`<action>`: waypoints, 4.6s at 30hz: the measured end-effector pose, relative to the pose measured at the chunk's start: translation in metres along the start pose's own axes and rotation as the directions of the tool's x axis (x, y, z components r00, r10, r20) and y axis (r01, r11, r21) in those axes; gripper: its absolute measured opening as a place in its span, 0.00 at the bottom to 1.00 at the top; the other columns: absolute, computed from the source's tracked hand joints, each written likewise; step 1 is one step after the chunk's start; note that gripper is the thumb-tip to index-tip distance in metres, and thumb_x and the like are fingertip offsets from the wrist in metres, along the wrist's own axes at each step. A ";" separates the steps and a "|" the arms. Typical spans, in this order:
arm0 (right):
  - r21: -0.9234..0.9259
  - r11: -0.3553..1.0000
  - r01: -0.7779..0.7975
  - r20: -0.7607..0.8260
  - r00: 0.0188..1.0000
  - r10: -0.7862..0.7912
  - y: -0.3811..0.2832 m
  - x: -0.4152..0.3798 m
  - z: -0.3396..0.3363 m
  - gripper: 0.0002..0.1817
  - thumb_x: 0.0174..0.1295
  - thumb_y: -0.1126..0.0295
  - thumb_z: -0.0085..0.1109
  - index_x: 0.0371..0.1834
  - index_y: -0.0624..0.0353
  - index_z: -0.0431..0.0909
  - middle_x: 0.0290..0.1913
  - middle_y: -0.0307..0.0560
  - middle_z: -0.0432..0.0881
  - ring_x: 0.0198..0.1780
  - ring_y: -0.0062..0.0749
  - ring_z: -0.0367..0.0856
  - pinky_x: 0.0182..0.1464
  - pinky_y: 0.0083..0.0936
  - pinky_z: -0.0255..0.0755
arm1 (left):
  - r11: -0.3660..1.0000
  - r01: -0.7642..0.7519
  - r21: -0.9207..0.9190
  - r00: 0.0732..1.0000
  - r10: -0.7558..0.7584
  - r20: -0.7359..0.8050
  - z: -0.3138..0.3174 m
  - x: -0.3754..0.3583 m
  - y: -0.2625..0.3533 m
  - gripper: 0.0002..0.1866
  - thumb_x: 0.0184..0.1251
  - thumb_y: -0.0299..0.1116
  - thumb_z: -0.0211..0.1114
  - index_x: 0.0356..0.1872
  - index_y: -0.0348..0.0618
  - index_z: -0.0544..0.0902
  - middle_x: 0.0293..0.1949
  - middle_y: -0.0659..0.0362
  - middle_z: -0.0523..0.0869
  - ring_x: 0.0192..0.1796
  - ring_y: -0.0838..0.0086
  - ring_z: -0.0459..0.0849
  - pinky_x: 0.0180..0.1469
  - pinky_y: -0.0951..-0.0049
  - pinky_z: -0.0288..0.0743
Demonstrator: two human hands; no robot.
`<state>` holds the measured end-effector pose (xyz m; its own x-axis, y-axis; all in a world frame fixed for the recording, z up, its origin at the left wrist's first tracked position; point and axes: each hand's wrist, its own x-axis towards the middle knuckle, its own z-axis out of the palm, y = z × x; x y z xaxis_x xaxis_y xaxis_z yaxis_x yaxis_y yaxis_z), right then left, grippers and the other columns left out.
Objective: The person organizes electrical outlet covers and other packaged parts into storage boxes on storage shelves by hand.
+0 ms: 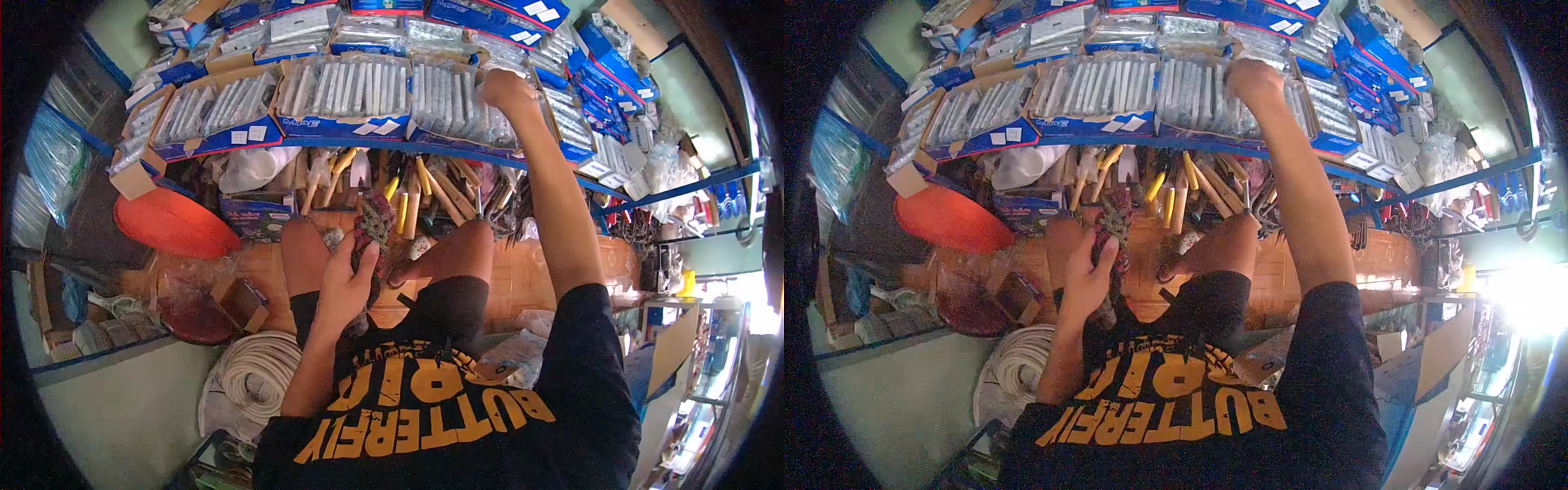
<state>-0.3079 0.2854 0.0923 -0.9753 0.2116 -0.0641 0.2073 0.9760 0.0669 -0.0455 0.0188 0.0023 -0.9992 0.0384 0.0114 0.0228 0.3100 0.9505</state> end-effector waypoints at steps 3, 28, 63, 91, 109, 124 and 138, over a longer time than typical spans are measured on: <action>-0.001 1.000 -0.001 0.006 1.000 0.001 0.000 0.014 0.014 0.21 0.56 0.65 0.52 0.51 0.63 0.79 0.56 0.61 0.77 0.58 0.55 0.76 0.57 0.46 0.72 | 0.999 0.033 -0.020 0.999 -0.032 0.038 -0.002 0.001 -0.004 0.18 0.73 0.40 0.55 0.50 0.32 0.73 0.40 0.47 0.83 0.43 0.60 0.81 0.47 0.68 0.72; 0.980 0.163 0.114 -0.107 0.993 -0.050 0.014 -0.191 0.007 0.10 0.69 0.61 0.48 0.39 0.55 0.72 0.30 0.30 0.67 0.32 0.15 0.62 0.34 0.16 0.58 | 0.772 -0.078 -0.631 0.995 0.097 -0.004 0.035 0.028 0.040 0.30 0.72 0.40 0.56 0.68 0.35 0.57 0.57 0.57 0.72 0.54 0.75 0.71 0.59 0.75 0.65; 0.296 -0.846 -0.443 -0.165 0.849 -0.502 -0.024 -0.261 0.078 0.30 0.67 0.51 0.45 0.66 0.59 0.64 0.62 0.50 0.71 0.59 0.40 0.74 0.61 0.37 0.69 | 0.485 -0.655 0.580 0.635 0.769 0.072 0.012 0.019 0.105 0.13 0.59 0.38 0.62 0.43 0.47 0.84 0.59 0.60 0.78 0.68 0.53 0.67 0.69 0.37 0.40; 0.903 -0.043 0.428 -0.426 0.874 -0.235 -0.045 -0.226 0.065 0.35 0.65 0.76 0.52 0.73 0.65 0.48 0.74 0.54 0.52 0.75 0.37 0.48 0.73 0.31 0.41 | 0.878 -0.138 -0.458 0.990 0.138 -0.033 0.040 -0.001 0.053 0.16 0.68 0.32 0.60 0.52 0.33 0.74 0.40 0.58 0.82 0.45 0.79 0.77 0.49 0.77 0.70; 0.818 -0.549 -0.174 0.069 0.976 -0.206 -0.022 -0.244 0.073 0.26 0.74 0.58 0.41 0.68 0.63 0.60 0.60 0.46 0.72 0.59 0.31 0.71 0.61 0.28 0.65 | 0.693 -0.574 0.435 0.810 0.559 0.178 0.047 0.003 0.044 0.27 0.63 0.37 0.57 0.60 0.30 0.69 0.70 0.45 0.59 0.73 0.48 0.53 0.70 0.39 0.40; 0.753 -0.636 -0.167 0.049 0.979 -0.200 -0.020 -0.249 0.073 0.23 0.74 0.67 0.41 0.70 0.61 0.58 0.63 0.44 0.70 0.61 0.30 0.70 0.61 0.29 0.67 | 0.628 -0.640 0.443 0.764 0.581 0.279 0.036 0.020 0.050 0.29 0.56 0.28 0.60 0.60 0.26 0.69 0.72 0.47 0.54 0.74 0.46 0.50 0.71 0.42 0.44; 0.703 -0.696 -0.149 0.110 0.989 -0.100 -0.032 -0.255 0.058 0.20 0.74 0.61 0.40 0.61 0.61 0.66 0.58 0.46 0.75 0.55 0.32 0.77 0.56 0.31 0.73 | 0.930 -0.089 -0.355 0.980 0.145 0.134 0.026 0.009 0.051 0.21 0.59 0.31 0.66 0.52 0.31 0.76 0.45 0.52 0.80 0.43 0.71 0.81 0.44 0.75 0.73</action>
<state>-0.0611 0.2036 0.0491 -0.9768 0.1170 -0.1796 0.0547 -0.6740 -0.7367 -0.0526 0.0592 0.0427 -0.9719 0.2095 0.1072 0.0983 -0.0525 0.9938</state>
